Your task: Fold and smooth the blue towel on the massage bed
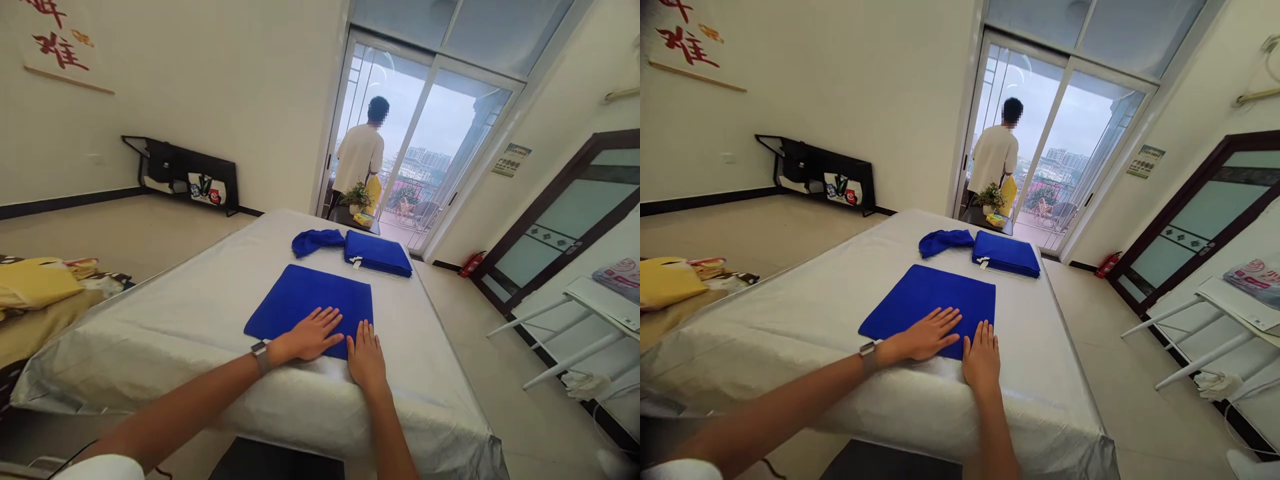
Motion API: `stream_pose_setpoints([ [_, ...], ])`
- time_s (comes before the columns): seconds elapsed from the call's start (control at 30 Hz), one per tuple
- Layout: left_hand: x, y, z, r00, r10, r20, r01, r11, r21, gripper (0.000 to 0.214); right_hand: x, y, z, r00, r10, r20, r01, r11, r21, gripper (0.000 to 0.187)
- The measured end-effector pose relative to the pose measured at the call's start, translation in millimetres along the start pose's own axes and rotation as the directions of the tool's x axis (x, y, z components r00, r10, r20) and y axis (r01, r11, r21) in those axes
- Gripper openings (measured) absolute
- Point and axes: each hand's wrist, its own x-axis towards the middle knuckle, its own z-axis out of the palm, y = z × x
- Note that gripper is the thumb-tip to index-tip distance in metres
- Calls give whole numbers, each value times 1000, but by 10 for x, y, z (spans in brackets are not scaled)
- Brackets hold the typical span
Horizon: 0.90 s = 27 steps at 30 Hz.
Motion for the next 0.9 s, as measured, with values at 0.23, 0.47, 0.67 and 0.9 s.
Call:
stream_pose_setpoints([
  [0.23, -948, -761, -211, 928, -368, -55, 372, 919, 133, 67, 17, 25, 23, 1000, 2, 17, -2, 1000, 7, 69],
  [0.47, -1086, -771, -166, 911, -398, -104, 408, 908, 98, 72, 2, 47, -7, 1000, -16, -5, 16, 1000, -13, 69],
  [0.67, -1087, -782, -141, 906, -406, -119, 417, 904, 92, 79, 276, 33, -334, 985, -87, -151, 85, 996, -18, 65],
  [0.9, -1087, -765, -155, 904, -417, -94, 427, 895, 133, 86, 856, 41, -242, 997, -40, 60, 40, 999, -9, 69],
])
